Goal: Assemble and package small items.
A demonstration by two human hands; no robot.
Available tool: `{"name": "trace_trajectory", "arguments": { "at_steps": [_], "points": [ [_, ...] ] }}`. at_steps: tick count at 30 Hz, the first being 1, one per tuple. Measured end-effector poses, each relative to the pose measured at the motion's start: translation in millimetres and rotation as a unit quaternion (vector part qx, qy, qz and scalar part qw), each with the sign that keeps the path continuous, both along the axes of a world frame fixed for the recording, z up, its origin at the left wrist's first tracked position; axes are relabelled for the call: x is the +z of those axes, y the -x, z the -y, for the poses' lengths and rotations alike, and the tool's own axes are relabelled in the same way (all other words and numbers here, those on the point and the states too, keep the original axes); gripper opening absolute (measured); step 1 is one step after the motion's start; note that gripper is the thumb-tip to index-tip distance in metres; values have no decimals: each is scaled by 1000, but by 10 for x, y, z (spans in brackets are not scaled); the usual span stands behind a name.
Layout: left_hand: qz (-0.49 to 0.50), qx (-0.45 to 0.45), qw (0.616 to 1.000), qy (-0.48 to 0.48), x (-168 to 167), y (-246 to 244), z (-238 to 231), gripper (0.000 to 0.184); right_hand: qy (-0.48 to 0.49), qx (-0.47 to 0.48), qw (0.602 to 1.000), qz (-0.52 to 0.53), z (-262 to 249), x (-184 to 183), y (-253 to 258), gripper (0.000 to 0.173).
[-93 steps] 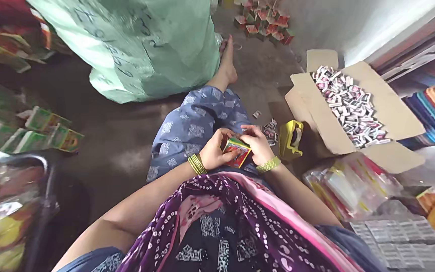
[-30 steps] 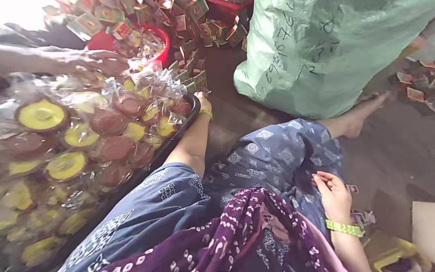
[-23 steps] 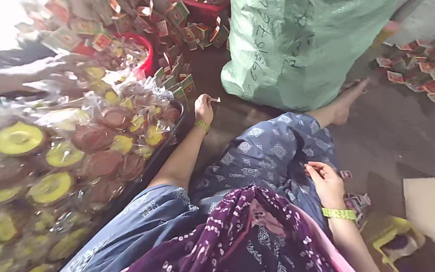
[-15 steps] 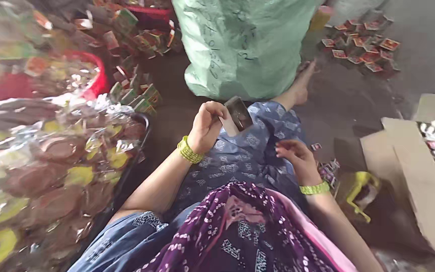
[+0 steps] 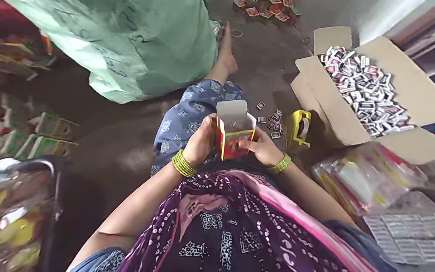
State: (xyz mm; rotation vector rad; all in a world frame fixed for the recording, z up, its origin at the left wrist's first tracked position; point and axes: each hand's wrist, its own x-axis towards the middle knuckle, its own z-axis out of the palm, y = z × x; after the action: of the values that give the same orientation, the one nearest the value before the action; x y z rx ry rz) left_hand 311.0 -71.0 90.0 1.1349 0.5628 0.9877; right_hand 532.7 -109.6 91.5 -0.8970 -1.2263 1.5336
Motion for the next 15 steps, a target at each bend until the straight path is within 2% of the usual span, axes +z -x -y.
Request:
{"name": "trace_trajectory", "arguments": {
  "at_steps": [1,2,4,6,7,9,11,12,14,15],
  "points": [
    [-19,-22,1000,11,-99,-54,-12,74,-13,-50,997,49,-3,-12,-11,47],
    [-50,-31,998,18,-193,-112,-25,73,-37,-76,990,111,-16,-39,-40,43],
    [-146,-17,989,6,-312,-200,-45,83,-82,-84,964,240,-46,-103,-158,41],
    [-198,-8,980,-29,-441,-236,-82,87,-84,-118,924,353,-123,-169,-350,54],
    [-208,-9,977,-46,-487,-233,-96,84,-61,-155,900,403,-183,-224,-473,57],
    [-194,-16,978,-70,-540,-208,-103,80,1,-216,826,520,-305,-429,-766,46],
    [-171,-22,980,-95,-538,-183,-107,79,104,-193,750,624,-409,-713,-1080,36],
    [-169,-25,980,-106,-528,-173,-109,79,155,-166,719,656,-449,-853,-1201,40],
    [-172,-27,978,-118,-525,-164,-103,79,212,-136,685,684,-474,-1070,-1345,47],
    [-178,-26,976,-122,-529,-161,-96,79,221,-136,684,682,-462,-1142,-1369,48]
  ]
}}
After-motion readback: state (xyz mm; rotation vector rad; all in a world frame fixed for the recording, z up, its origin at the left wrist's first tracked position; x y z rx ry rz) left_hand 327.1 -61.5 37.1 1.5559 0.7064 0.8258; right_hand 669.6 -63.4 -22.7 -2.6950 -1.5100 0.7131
